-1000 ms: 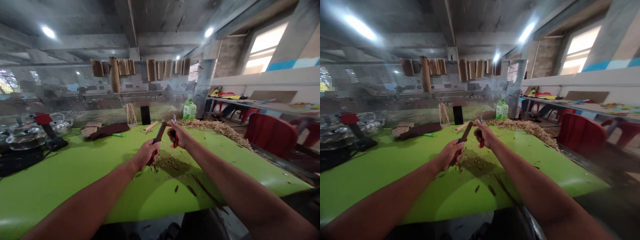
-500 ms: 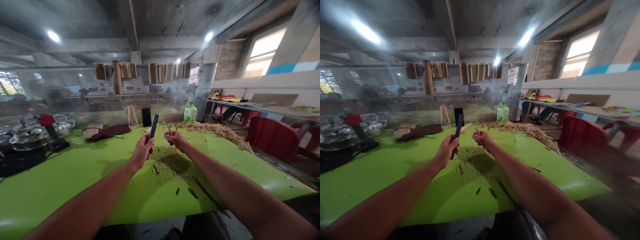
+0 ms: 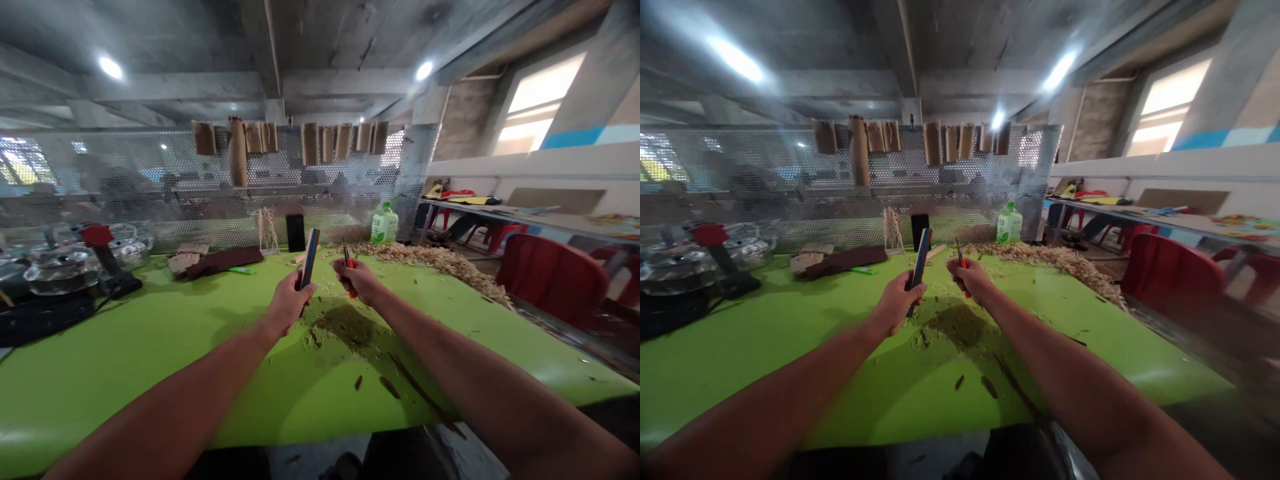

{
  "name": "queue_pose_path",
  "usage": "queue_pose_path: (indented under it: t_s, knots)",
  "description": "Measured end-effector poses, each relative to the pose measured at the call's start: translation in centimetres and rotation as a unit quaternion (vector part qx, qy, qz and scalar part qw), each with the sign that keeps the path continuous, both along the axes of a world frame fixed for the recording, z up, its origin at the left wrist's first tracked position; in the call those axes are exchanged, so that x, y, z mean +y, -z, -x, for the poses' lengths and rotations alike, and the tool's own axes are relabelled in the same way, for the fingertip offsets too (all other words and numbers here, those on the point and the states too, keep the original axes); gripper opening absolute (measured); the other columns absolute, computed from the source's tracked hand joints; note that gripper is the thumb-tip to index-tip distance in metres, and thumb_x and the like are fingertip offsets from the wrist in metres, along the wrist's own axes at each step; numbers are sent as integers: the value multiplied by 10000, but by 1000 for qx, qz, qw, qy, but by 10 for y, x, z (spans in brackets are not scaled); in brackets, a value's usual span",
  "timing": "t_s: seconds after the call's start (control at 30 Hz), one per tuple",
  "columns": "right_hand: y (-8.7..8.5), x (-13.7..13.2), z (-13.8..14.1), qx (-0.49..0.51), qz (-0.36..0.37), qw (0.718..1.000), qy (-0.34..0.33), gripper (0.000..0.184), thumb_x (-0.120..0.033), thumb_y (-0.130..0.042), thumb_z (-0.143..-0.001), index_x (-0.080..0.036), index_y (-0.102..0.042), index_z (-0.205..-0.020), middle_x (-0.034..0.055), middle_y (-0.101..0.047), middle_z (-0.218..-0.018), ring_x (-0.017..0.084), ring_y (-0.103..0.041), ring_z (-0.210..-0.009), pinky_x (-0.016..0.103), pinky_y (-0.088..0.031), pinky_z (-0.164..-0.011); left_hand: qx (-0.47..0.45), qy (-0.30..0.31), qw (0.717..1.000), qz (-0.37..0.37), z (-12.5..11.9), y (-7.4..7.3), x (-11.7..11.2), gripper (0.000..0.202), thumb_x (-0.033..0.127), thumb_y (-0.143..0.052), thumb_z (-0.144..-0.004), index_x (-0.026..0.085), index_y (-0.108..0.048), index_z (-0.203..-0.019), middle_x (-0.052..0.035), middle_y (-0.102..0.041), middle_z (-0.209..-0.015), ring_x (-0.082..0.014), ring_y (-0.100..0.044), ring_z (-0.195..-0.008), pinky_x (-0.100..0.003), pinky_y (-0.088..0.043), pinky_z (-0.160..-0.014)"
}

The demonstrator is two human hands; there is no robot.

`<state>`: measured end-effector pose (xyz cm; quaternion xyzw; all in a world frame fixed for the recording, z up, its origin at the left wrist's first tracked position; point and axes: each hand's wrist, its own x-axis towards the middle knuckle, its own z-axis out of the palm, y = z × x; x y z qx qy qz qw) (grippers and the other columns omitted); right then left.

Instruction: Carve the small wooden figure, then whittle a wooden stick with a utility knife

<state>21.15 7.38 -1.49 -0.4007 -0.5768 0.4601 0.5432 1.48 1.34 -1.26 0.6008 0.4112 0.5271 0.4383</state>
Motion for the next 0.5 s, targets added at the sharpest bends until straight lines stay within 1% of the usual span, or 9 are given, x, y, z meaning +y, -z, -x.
queue_pose_path:
  t_s: [0.13, 0.2, 0.3, 0.33, 0.4, 0.5]
  knots:
    - [-4, -9, 9, 44, -20, 998, -47, 446, -582, -717, -681, -211, -579, -887, -89, -474, -507, 53, -296, -336, 192, -199, -314, 22, 39, 999, -6, -3, 5, 2, 240, 328, -712, -741, 166, -655, -909, 22, -554, -673, -92, -481, -542, -197, -390, -507]
    - [-4, -12, 13, 55, -28, 997, -48, 427, -588, -719, -688, -219, -543, -813, -95, -444, -480, 55, -289, -328, 195, -198, -307, 42, 59, 997, -8, -5, 6, 1, 284, 305, -732, -713, 161, -685, -954, 27, -565, -687, -91, -479, -558, -200, -396, -527]
    - [-6, -12, 16, 74, -14, 997, -35, 422, -530, -760, -669, -223, -470, -670, -85, -421, -448, 57, -301, -330, 200, -209, -301, 46, 99, 994, 3, -7, 4, -4, 364, 294, -761, -688, 156, -696, -1018, 45, -542, -683, -80, -452, -564, -196, -382, -536]
    - [-7, -12, 15, 87, -3, 996, -32, 414, -499, -773, -656, -222, -465, -653, -80, -426, -447, 58, -312, -334, 200, -217, -302, 32, 120, 992, 16, -7, 3, -6, 370, 301, -766, -689, 155, -690, -1020, 43, -541, -692, -80, -461, -573, -197, -390, -542]
    - [-9, -11, 14, 122, 18, 992, -30, 367, -446, -782, -638, -215, -499, -672, -75, -447, -456, 61, -335, -347, 197, -245, -309, -19, 174, 982, 64, -6, -1, -9, 349, 320, -764, -701, 154, -661, -991, 27, -553, -738, -84, -498, -590, -205, -426, -551]
    - [-12, -13, 12, 157, 37, 986, -36, 296, -417, -742, -659, -203, -567, -766, -74, -466, -470, 66, -356, -356, 194, -296, -329, -93, 261, 949, 151, -2, -7, -12, 271, 328, -729, -743, 163, -577, -895, 8, -561, -783, -71, -496, -523, -205, -433, -473]
